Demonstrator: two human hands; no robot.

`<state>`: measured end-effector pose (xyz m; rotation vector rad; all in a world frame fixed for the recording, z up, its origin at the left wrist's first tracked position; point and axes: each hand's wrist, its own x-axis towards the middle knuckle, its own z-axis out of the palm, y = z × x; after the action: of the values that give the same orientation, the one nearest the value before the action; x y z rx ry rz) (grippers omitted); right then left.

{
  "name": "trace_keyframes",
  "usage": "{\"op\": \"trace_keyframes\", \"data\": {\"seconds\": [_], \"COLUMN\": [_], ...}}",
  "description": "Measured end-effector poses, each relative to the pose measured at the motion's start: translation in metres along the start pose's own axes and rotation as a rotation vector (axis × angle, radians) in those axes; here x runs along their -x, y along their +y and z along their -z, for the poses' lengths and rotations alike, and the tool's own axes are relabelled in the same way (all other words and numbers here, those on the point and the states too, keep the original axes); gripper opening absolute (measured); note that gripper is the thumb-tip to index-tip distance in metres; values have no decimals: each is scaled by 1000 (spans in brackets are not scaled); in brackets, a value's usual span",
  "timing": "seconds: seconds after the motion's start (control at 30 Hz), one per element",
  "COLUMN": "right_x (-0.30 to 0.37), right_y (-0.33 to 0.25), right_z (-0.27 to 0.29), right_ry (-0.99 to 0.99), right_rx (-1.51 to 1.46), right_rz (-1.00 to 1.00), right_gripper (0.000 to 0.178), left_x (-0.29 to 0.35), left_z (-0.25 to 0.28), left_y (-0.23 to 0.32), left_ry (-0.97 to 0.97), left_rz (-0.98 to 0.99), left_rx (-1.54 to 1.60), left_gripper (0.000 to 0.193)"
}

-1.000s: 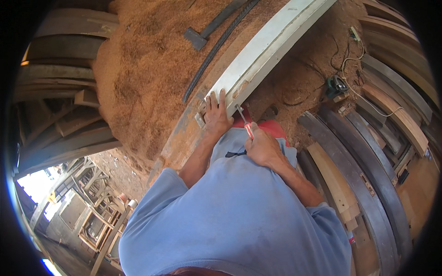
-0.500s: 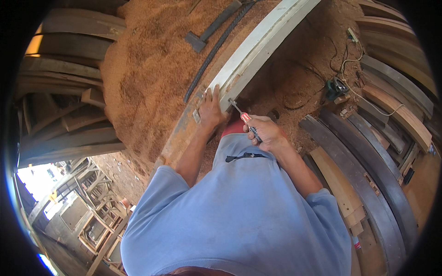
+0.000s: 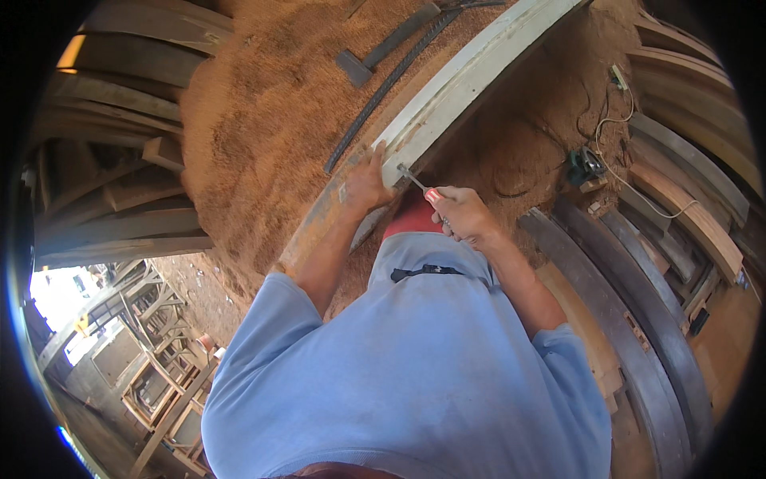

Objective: The person uses a screwdriver to fasten a metal bracket onto a long white wooden plank. They then pick up a small block of wood and a metal jig, moving them across the workshop floor where another worker is visible in the background.

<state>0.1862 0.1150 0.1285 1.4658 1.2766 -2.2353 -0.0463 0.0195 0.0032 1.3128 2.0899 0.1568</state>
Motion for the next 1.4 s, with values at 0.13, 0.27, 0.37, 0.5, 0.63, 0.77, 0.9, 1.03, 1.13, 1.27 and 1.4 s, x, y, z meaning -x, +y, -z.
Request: {"op": "trace_keyframes", "data": {"seconds": [0.13,0.27,0.37,0.5,0.63,0.77,0.9,1.03,1.13,1.27,1.4], "right_x": [-2,15,13,11,18,3,-3,-7,-7,1,-13], "right_y": [26,40,60,58,53,66,58,48,41,22,58], "right_z": [16,2,-8,-31,-50,-39,-33,-39,-46,-44,-39], "right_ry": [-87,-120,-96,173,312,270,-51,-5,66,92,233], "right_rx": [-681,-977,-686,85,519,194,-758,-587,-385,-44,627], "right_rz": [-66,-80,-1,350,308,255,-148,-130,-119,-137,155], "right_gripper": [37,41,50,63,66,60,55,54,55,58,60], "left_x": [6,15,15,17,19,21,21,22,23,24,26], "left_z": [-6,-16,-19,-16,-18,-22,-21,-22,-26,-29,-31], "left_y": [8,11,13,15,18,20,21,21,19,19,21], "left_ry": [61,103,119,119,116,153,148,150,160,162,173], "left_rz": [-26,-33,-36,-49,-38,-45,-49,-42,-47,-51,-34], "left_rx": [-82,-135,-135,-88,-109,-120,-120,-110,-119,-106,-116], "left_gripper": [118,119,120,120,120,120,119,119,118,118,118]}}
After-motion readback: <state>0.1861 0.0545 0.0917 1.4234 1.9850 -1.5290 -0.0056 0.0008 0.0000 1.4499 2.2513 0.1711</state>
